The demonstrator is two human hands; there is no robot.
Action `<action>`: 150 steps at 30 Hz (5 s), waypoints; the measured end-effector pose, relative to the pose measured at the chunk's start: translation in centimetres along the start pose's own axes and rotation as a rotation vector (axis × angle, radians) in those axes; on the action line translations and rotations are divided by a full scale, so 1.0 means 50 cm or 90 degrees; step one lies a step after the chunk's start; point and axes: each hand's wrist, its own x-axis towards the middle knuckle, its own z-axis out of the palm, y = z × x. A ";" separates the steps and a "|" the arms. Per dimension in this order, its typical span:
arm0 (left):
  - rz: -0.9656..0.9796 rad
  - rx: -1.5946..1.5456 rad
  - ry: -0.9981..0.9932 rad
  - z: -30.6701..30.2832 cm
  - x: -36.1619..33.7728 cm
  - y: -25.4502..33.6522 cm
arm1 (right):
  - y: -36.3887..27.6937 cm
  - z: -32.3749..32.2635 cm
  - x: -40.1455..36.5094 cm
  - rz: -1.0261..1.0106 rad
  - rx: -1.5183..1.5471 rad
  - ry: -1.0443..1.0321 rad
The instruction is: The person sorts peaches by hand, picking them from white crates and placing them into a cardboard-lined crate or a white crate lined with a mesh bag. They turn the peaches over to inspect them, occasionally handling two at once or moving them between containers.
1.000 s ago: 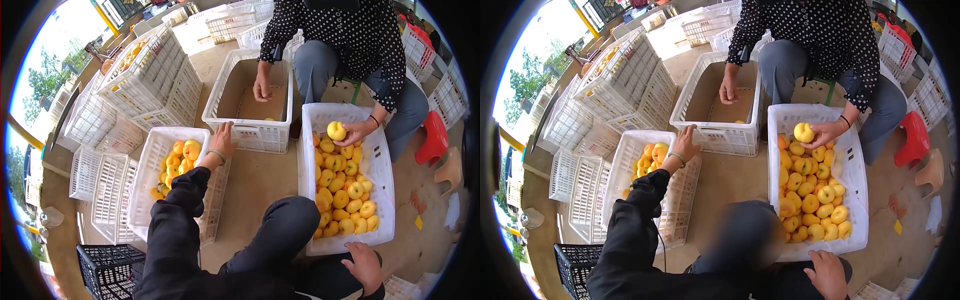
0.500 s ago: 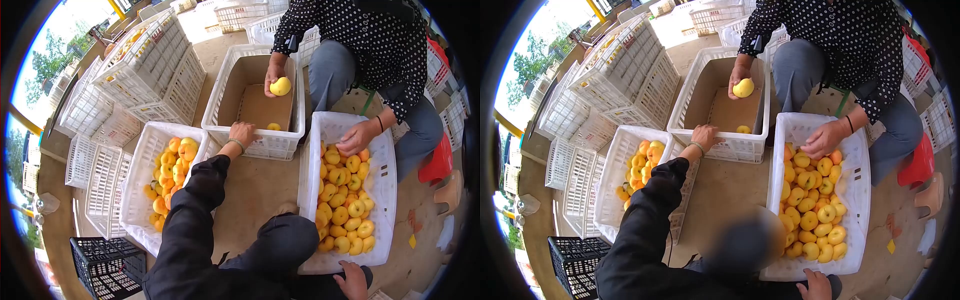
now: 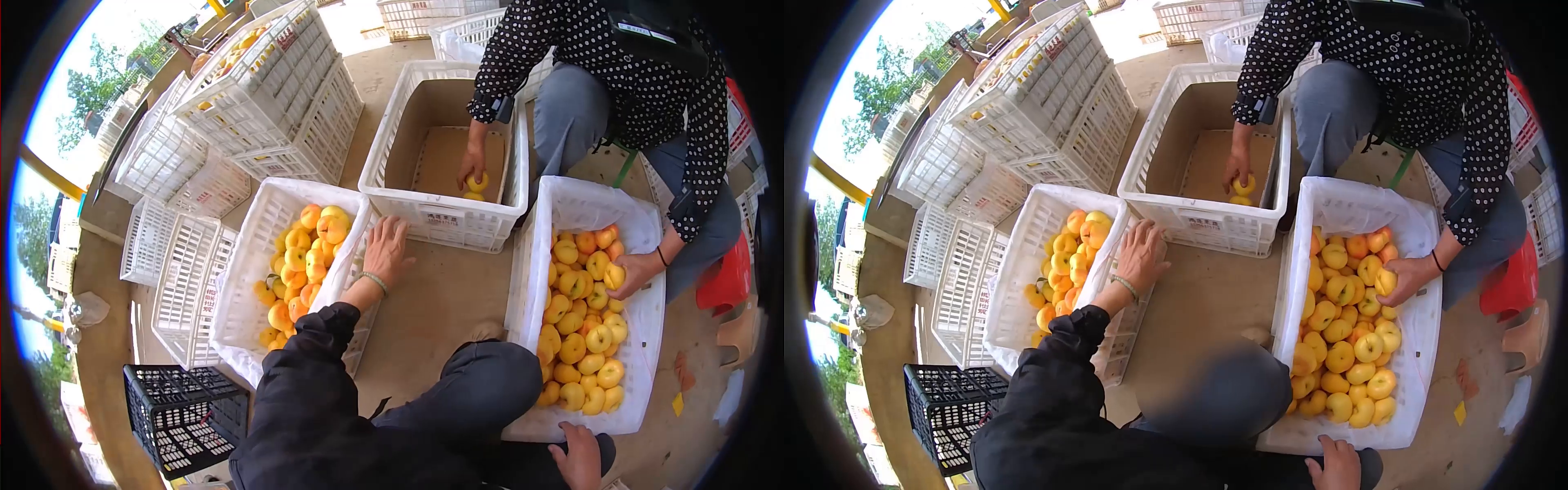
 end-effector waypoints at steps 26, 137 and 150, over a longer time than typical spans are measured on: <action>-0.041 0.180 -0.081 -0.014 0.004 -0.190 | -0.091 0.009 0.051 -0.308 0.011 -0.026; 0.151 0.012 -0.034 -0.007 -0.249 0.144 | 0.377 -0.056 -0.350 0.266 0.247 0.435; 0.107 0.078 -0.098 -0.005 -0.244 0.169 | 0.117 0.033 0.298 -0.255 -0.090 0.016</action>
